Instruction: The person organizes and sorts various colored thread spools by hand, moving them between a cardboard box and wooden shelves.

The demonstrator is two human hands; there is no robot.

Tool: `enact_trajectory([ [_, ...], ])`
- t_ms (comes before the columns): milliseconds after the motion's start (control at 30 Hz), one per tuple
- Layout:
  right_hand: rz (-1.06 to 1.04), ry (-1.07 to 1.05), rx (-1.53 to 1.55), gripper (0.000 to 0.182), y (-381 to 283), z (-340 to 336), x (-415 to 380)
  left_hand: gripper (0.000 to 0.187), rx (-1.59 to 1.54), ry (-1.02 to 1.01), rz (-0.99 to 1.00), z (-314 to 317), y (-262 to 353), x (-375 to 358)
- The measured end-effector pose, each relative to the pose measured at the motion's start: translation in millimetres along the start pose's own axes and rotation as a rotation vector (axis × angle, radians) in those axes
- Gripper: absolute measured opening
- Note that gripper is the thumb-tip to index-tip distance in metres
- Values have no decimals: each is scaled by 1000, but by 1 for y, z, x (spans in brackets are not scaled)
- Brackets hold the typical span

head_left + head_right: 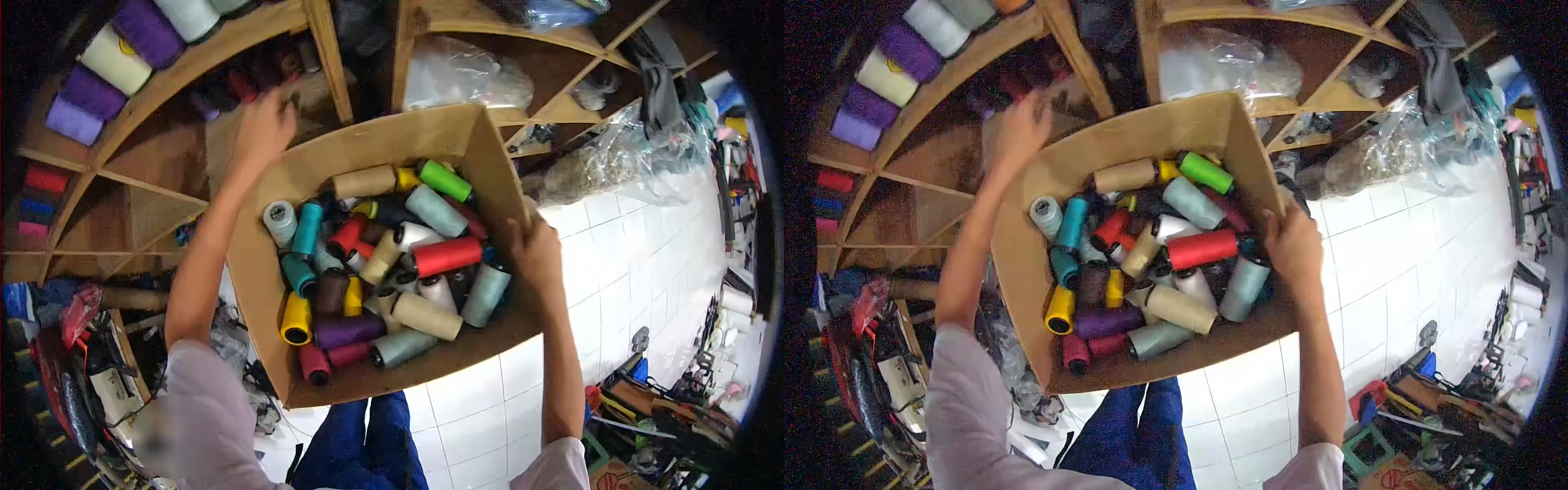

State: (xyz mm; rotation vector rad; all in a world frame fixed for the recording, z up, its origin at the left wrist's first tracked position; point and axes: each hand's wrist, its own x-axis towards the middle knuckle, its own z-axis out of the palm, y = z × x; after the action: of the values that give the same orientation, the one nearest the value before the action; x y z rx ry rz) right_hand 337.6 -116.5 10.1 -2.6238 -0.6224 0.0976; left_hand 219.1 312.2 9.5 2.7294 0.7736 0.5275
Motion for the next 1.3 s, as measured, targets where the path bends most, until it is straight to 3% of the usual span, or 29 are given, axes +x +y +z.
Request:
enact_trajectory([
  [33, 14, -45, -23, 34, 9, 4, 2, 40, 60, 92, 42, -17, 10, -41],
  [100, 55, -34, -7, 35, 1, 0, -1, 53, 356, 56, 22, -66, 31, -123],
  [133, 58, -19, 5, 35, 2, -1, -2, 60, 340, 48, -18, -80, 32, -167],
  [200, 72, -40, 22, 36, 2, -1, -1, 80, 313, -279, -386, -106, 48, -243],
  [267, 63, -45, 5, 36, 7, 3, 1, 85, -351, -303, -454, -85, 28, -321],
  [300, 61, -62, -14, 37, 6, 0, -1, 84, -728, -222, -429, -66, 26, -348],
  [333, 69, -84, 23, 36, -4, -9, -4, 77, -694, -168, -682, -70, 53, -350],
  [367, 54, -83, 26, 36, -5, -10, -6, 68, -662, -20, -591, -59, 58, -351],
  [500, 45, -53, -63, 33, -9, -10, 0, 57, -600, 79, -538, -65, 66, -344],
  [533, 35, -39, -74, 33, -1, -2, 4, 58, -636, 114, -432, -64, 62, -346],
  [633, 14, -45, -111, 38, 13, 9, 2, 55, -580, 43, -605, -70, 71, -340],
  [867, 51, -55, -95, 39, 3, -3, -1, 40, -468, 13, -602, -69, 71, -344],
  [967, 22, -27, -107, 38, 1, -4, -3, 50, -456, 54, -538, -58, 63, -348],
  [1167, 51, -117, -11, 36, 4, -3, 1, 46, -297, 19, -646, -64, 75, -339],
  [1300, 71, -139, -28, 34, -3, -7, 2, 31, -192, 47, -586, -68, 78, -338],
])
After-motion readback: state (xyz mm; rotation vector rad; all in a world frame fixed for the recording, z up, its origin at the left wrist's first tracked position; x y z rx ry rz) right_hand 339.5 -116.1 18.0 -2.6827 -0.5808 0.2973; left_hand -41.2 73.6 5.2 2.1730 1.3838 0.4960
